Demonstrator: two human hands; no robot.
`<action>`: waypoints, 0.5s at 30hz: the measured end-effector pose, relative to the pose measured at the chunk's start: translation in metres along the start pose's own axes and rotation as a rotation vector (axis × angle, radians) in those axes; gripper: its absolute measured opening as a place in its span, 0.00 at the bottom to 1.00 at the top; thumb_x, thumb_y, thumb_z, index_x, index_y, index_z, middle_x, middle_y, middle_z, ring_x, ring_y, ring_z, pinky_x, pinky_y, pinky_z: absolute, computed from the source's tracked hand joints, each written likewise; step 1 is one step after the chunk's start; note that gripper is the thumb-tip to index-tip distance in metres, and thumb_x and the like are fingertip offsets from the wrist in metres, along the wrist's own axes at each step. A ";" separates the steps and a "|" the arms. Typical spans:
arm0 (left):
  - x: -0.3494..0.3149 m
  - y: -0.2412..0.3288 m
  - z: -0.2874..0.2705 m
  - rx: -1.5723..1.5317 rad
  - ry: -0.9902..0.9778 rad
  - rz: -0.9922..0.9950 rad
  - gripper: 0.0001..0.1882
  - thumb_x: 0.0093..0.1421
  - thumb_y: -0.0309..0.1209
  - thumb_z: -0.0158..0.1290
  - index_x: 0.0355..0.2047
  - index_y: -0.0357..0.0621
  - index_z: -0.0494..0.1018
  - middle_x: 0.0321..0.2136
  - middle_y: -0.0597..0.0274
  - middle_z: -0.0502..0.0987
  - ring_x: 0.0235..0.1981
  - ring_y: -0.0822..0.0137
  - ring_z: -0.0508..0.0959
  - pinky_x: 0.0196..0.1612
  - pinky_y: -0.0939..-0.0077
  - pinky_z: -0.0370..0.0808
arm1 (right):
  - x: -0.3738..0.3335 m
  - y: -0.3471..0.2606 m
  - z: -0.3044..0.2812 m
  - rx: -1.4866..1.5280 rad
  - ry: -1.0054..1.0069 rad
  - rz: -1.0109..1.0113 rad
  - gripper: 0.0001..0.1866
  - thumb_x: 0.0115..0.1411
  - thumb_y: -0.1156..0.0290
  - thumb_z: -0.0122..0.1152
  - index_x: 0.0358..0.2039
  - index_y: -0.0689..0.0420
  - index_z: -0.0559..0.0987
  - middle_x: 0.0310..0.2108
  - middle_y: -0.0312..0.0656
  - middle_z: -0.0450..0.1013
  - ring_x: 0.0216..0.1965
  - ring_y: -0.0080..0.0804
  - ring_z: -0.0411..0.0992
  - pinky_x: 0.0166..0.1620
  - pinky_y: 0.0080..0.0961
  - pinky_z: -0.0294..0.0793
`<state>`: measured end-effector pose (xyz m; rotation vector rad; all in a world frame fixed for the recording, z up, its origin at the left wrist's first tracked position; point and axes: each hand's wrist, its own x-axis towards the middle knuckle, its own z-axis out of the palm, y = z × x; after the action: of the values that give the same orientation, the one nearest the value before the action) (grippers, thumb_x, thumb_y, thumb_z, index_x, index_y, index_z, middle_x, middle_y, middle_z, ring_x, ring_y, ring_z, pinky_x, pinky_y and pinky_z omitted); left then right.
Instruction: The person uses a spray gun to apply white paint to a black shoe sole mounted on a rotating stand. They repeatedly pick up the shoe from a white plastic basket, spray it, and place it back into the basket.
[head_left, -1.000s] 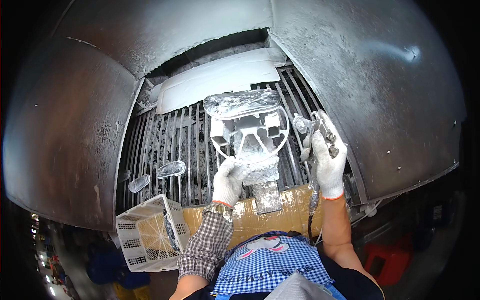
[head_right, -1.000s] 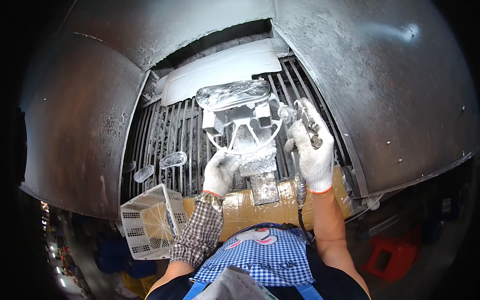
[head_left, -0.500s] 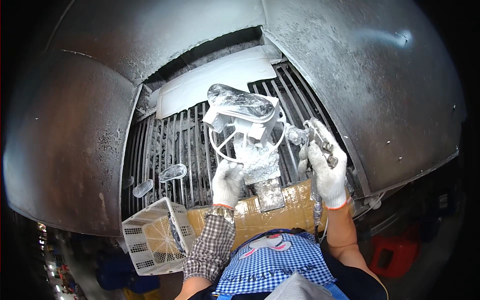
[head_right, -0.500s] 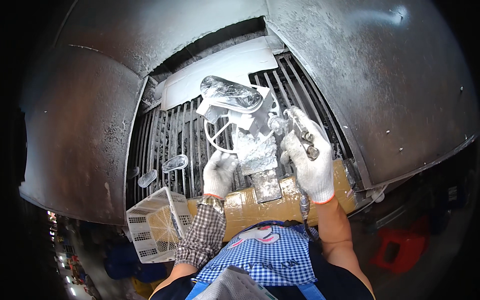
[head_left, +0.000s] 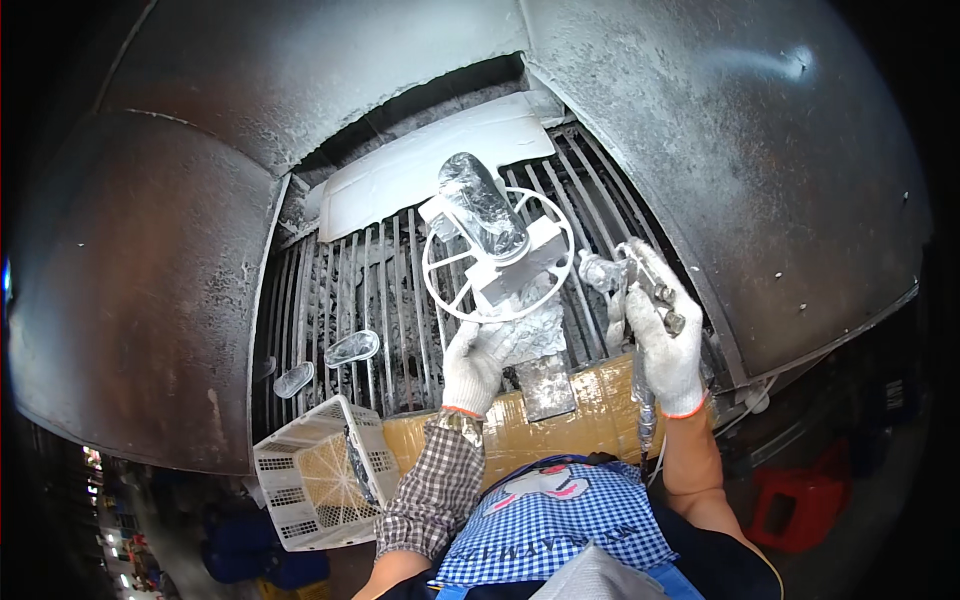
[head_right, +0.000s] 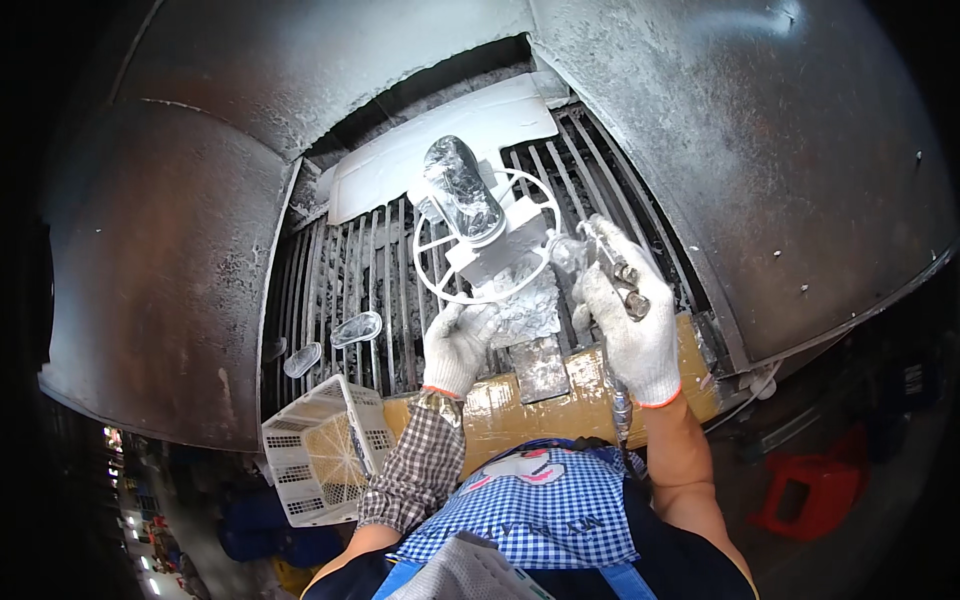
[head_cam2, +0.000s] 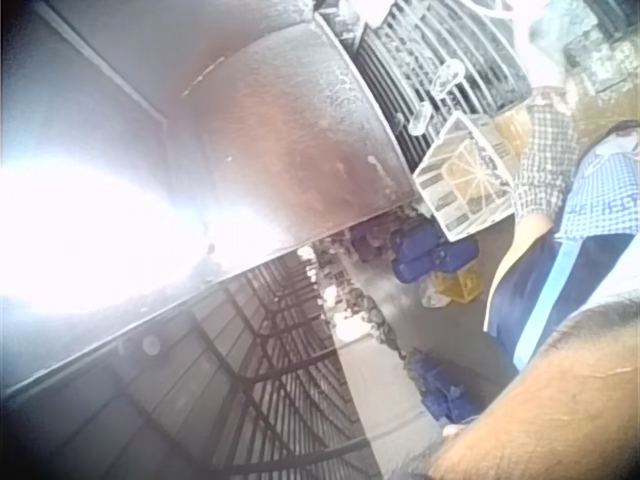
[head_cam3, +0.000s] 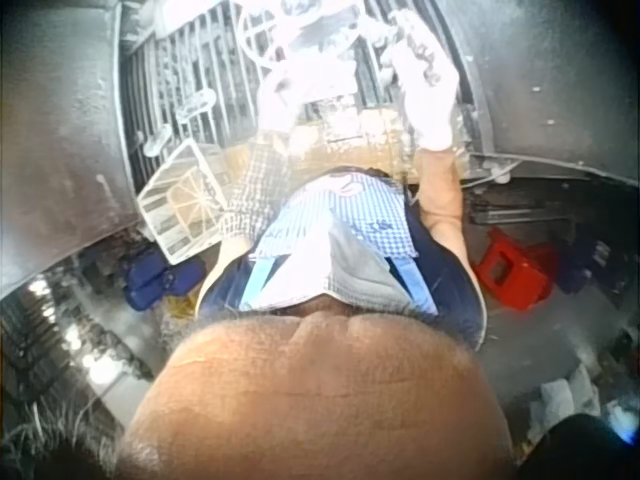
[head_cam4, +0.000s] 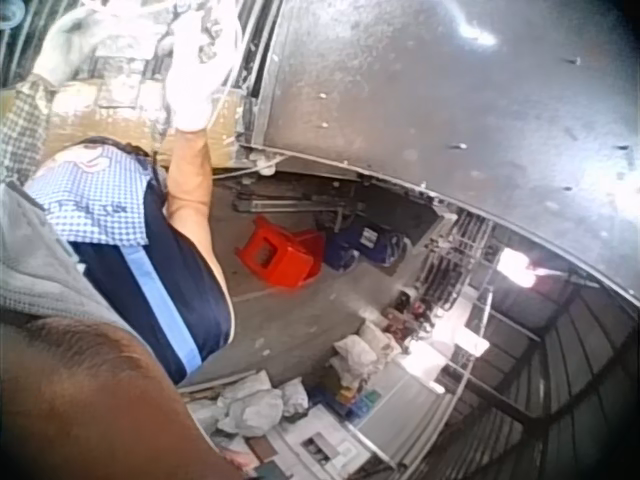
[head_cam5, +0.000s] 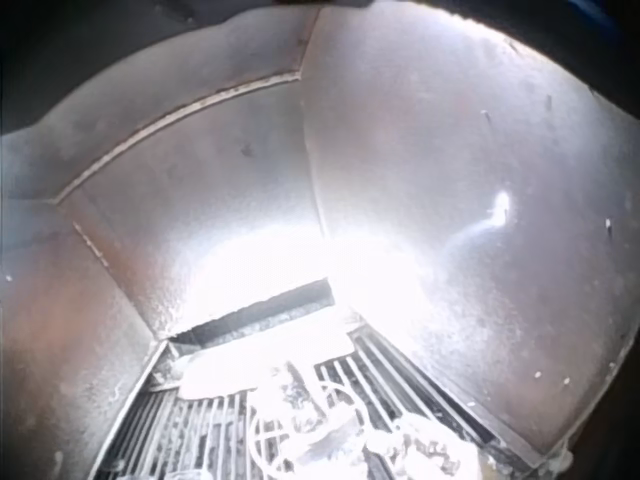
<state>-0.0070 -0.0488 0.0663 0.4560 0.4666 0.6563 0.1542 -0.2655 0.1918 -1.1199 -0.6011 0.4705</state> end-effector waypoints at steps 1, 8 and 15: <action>0.001 0.003 -0.008 0.015 -0.007 0.000 0.21 0.72 0.31 0.53 0.60 0.33 0.70 0.59 0.40 0.77 0.59 0.42 0.79 0.58 0.49 0.82 | -0.001 0.001 -0.002 0.019 -0.027 0.006 0.28 0.75 0.71 0.59 0.71 0.66 0.68 0.33 0.37 0.78 0.29 0.16 0.74 0.34 0.16 0.75; 0.003 0.018 -0.021 -0.006 -0.007 0.066 0.23 0.72 0.34 0.53 0.63 0.32 0.69 0.60 0.37 0.77 0.60 0.41 0.78 0.61 0.48 0.79 | 0.003 0.012 0.002 0.001 -0.048 -0.011 0.28 0.74 0.73 0.59 0.71 0.68 0.68 0.37 0.39 0.79 0.30 0.16 0.74 0.36 0.18 0.77; 0.004 0.033 -0.024 0.046 0.024 0.117 0.23 0.70 0.36 0.52 0.60 0.35 0.69 0.65 0.33 0.71 0.61 0.36 0.77 0.60 0.38 0.79 | 0.005 0.010 0.012 0.006 -0.085 0.026 0.30 0.74 0.71 0.60 0.71 0.69 0.67 0.39 0.40 0.79 0.31 0.18 0.76 0.34 0.18 0.78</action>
<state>-0.0330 -0.0172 0.0639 0.5228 0.4806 0.7659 0.1493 -0.2500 0.1870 -1.1077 -0.6594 0.5436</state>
